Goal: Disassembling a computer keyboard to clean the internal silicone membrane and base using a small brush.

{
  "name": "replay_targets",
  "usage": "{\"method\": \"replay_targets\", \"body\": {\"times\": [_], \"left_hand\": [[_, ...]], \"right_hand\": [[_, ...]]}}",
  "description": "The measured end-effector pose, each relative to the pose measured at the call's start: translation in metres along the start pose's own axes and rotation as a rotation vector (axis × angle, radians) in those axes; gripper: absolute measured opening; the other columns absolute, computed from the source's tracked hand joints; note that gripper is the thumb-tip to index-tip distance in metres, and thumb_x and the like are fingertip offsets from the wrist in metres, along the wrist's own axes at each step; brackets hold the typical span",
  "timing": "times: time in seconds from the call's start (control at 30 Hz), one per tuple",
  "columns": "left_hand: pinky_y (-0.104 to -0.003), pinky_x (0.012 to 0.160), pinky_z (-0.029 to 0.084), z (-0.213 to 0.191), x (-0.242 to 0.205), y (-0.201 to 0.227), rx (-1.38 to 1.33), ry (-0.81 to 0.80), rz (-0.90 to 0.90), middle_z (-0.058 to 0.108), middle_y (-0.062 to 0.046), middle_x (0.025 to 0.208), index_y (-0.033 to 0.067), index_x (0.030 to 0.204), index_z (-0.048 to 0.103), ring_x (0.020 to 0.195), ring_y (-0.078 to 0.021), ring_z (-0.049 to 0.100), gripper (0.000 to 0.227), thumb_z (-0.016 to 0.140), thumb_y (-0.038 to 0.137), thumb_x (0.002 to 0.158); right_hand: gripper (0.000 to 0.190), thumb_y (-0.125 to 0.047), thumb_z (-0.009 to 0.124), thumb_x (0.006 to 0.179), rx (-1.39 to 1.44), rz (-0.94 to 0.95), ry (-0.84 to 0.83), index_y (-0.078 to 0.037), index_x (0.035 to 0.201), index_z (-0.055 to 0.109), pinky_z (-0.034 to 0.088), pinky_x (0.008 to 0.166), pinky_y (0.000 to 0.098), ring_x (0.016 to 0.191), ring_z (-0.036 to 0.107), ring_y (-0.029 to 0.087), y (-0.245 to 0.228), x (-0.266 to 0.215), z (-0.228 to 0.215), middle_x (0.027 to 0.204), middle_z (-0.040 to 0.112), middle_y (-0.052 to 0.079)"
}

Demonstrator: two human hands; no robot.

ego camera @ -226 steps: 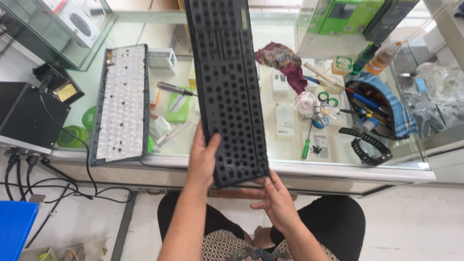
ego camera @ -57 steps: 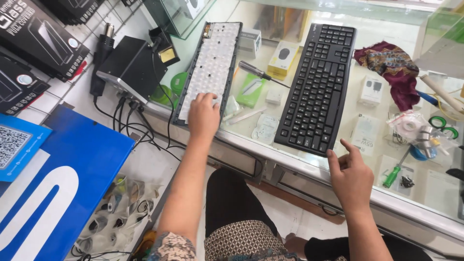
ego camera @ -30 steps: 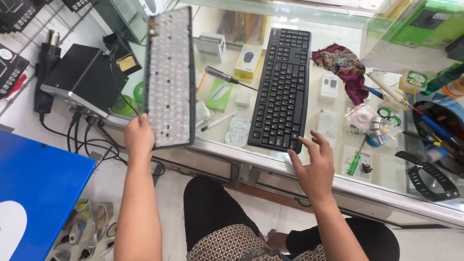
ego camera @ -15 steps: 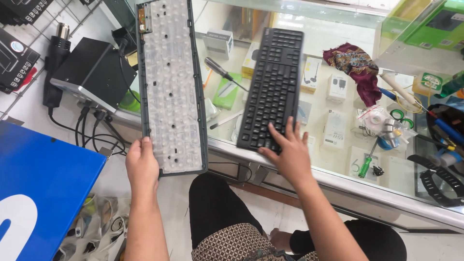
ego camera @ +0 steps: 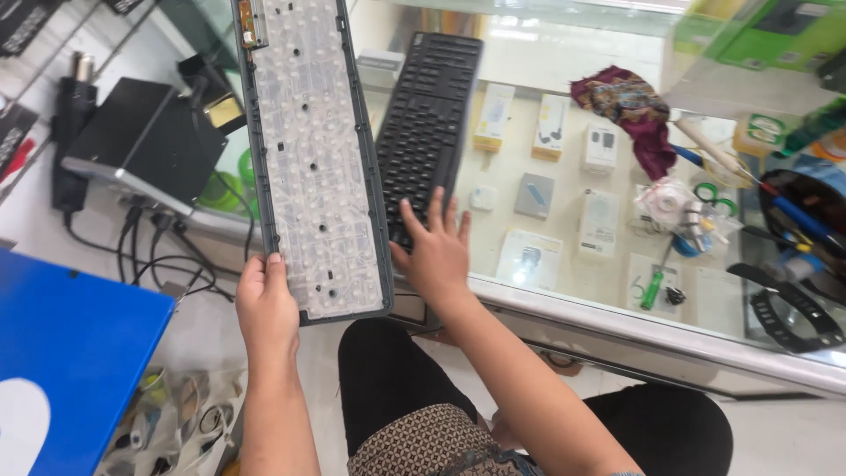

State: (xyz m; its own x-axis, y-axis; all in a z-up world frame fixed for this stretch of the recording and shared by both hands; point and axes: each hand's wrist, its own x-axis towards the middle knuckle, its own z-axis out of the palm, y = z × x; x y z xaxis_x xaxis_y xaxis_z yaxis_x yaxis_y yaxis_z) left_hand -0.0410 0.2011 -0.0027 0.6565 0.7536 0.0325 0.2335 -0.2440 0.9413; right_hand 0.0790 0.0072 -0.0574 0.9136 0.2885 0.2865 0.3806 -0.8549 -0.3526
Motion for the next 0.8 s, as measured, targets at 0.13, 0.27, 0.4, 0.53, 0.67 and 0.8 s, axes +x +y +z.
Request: {"method": "replay_targets", "body": {"times": [0.13, 0.27, 0.4, 0.53, 0.67, 0.8], "left_hand": [[-0.049, 0.096, 0.050, 0.025, -0.022, 0.045, -0.013, -0.061, 0.040, 0.073, -0.016, 0.103, 0.0026, 0.119, 0.068, 0.106, -0.0240, 0.064, 0.028, 0.052, 0.024, 0.112], [-0.052, 0.098, 0.050, 0.050, -0.034, 0.063, 0.069, -0.177, 0.065, 0.074, -0.018, 0.105, 0.0084, 0.122, 0.068, 0.112, -0.0357, 0.067, 0.030, 0.051, 0.030, 0.109], [-0.056, 0.100, 0.049, 0.072, -0.015, 0.062, 0.256, -0.279, 0.131, 0.075, -0.021, 0.113, 0.0076, 0.126, 0.071, 0.117, -0.0447, 0.065, 0.037, 0.052, 0.033, 0.107], [-0.055, 0.094, 0.052, 0.084, 0.046, 0.035, 0.346, -0.257, 0.264, 0.077, -0.017, 0.103, 0.0093, 0.118, 0.076, 0.108, -0.0430, 0.069, 0.033, 0.055, 0.033, 0.107], [-0.056, 0.085, 0.055, 0.095, 0.085, 0.014, 0.507, -0.180, 0.352, 0.076, -0.014, 0.088, 0.0136, 0.101, 0.078, 0.097, -0.0429, 0.071, 0.030, 0.055, 0.033, 0.103], [-0.055, 0.082, 0.058, 0.104, 0.105, -0.009, 0.590, -0.113, 0.366, 0.076, -0.011, 0.090, 0.0148, 0.097, 0.077, 0.093, -0.0404, 0.073, 0.028, 0.057, 0.034, 0.101]], "right_hand": [[0.067, -0.038, 0.073, 0.090, -0.010, -0.063, -0.019, -0.025, 0.153, 0.055, 0.023, 0.122, 0.0674, 0.152, 0.033, 0.051, 0.011, 0.008, 0.001, 0.170, 0.026, 0.028], [0.047, -0.013, 0.070, 0.091, 0.354, -0.023, 0.113, -0.008, 0.137, 0.065, 0.037, 0.115, 0.0627, 0.143, 0.042, 0.051, 0.051, 0.001, -0.043, 0.160, 0.039, 0.026], [0.028, -0.026, 0.070, 0.101, 0.432, 0.116, 0.275, -0.029, 0.128, 0.071, 0.049, 0.105, 0.0396, 0.116, 0.069, 0.019, 0.114, -0.019, -0.056, 0.125, 0.074, -0.007], [0.029, -0.046, 0.067, 0.101, 0.131, 0.174, 0.236, -0.039, 0.129, 0.068, 0.041, 0.104, 0.0431, 0.128, 0.060, 0.013, 0.130, -0.042, -0.064, 0.133, 0.067, -0.017], [0.029, -0.039, 0.068, 0.102, 0.146, 0.197, 0.239, -0.030, 0.129, 0.069, 0.035, 0.109, 0.0509, 0.136, 0.054, 0.022, 0.119, -0.048, -0.077, 0.139, 0.066, -0.006], [0.028, -0.035, 0.066, 0.105, 0.189, 0.203, 0.222, -0.023, 0.130, 0.070, 0.033, 0.111, 0.0543, 0.136, 0.055, 0.027, 0.114, -0.049, -0.084, 0.139, 0.067, 0.001]]}}
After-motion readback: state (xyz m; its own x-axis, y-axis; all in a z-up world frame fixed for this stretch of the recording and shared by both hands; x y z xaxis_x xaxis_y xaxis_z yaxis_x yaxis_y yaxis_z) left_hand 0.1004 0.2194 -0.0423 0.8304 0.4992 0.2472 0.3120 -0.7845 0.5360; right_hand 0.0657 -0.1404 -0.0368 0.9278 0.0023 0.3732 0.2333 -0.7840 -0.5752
